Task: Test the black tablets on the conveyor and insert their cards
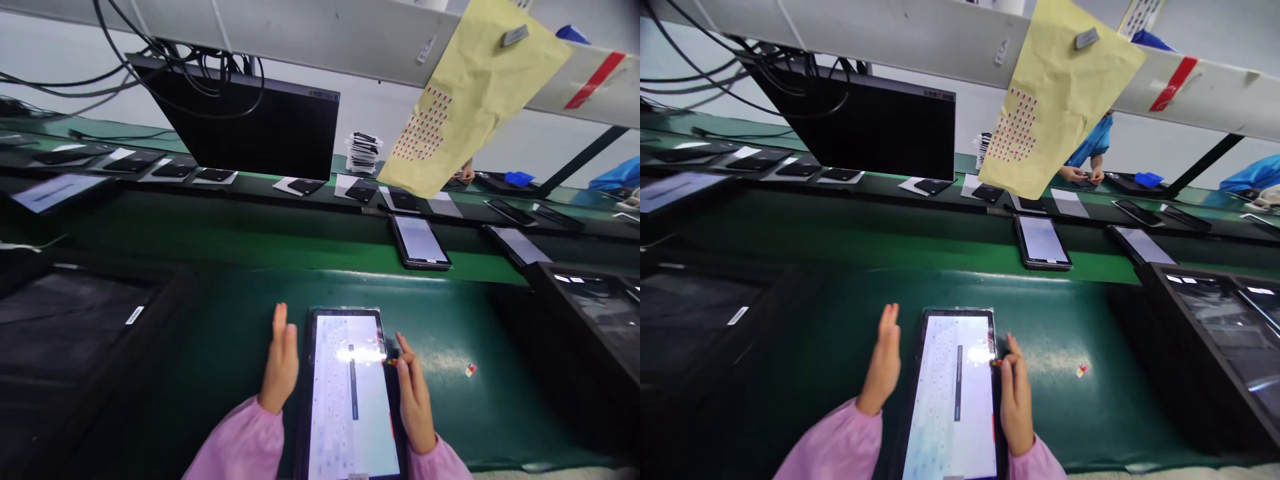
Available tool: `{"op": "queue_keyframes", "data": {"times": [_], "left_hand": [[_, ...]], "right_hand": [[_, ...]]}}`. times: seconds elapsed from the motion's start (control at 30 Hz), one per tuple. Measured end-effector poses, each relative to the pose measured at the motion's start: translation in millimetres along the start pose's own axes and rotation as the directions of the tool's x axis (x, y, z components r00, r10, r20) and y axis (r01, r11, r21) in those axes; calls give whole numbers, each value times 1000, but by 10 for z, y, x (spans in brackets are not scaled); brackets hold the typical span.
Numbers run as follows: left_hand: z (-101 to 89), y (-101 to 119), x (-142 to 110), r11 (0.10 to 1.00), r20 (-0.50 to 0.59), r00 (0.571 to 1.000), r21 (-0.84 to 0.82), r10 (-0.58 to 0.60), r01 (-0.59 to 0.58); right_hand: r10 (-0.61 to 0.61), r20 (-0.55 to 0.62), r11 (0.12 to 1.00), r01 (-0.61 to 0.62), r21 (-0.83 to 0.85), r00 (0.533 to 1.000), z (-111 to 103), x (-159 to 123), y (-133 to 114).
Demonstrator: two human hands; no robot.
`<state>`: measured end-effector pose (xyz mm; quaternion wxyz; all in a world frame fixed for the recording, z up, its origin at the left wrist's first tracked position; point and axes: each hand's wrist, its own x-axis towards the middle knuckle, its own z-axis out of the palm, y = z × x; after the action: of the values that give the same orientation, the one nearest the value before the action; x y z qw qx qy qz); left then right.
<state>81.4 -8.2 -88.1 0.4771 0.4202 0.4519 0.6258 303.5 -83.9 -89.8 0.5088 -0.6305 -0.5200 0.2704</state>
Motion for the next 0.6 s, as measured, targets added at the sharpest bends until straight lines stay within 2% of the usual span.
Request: {"op": "queue_keyframes", "data": {"times": [0.03, 0.1, 0.17, 0.23, 0.4, 0.5, 0.6], "left_hand": [[25, -44, -25, 998, -5, 999, 38, -39, 39], [104, -93, -73, 982, 27, 988, 117, -154, 150], [183, -90, -108, 964, 82, 969, 152, -234, 220], [235, -48, -131, 965, 110, 963, 123, -247, 233], [298, 153, -155, 970, 134, 967, -79, -218, 230], [373, 338, -101, 983, 147, 983, -124, -113, 132], [480, 550, 24, 971, 150, 986, -217, -71, 103]], "right_hand": [[138, -45, 988, -134, 81, 989, 18, 13, 20], [298, 9, 932, -293, 216, 955, 69, 38, 30], [349, 90, 885, -359, 296, 933, 112, 39, 6], [375, 96, 858, -385, 341, 922, 122, 15, -33], [343, 72, 851, -343, 399, 936, 36, -32, -167], [260, 39, 889, -255, 380, 965, -1, 40, -315], [146, 10, 915, -139, 380, 989, -26, 159, -472]]}}
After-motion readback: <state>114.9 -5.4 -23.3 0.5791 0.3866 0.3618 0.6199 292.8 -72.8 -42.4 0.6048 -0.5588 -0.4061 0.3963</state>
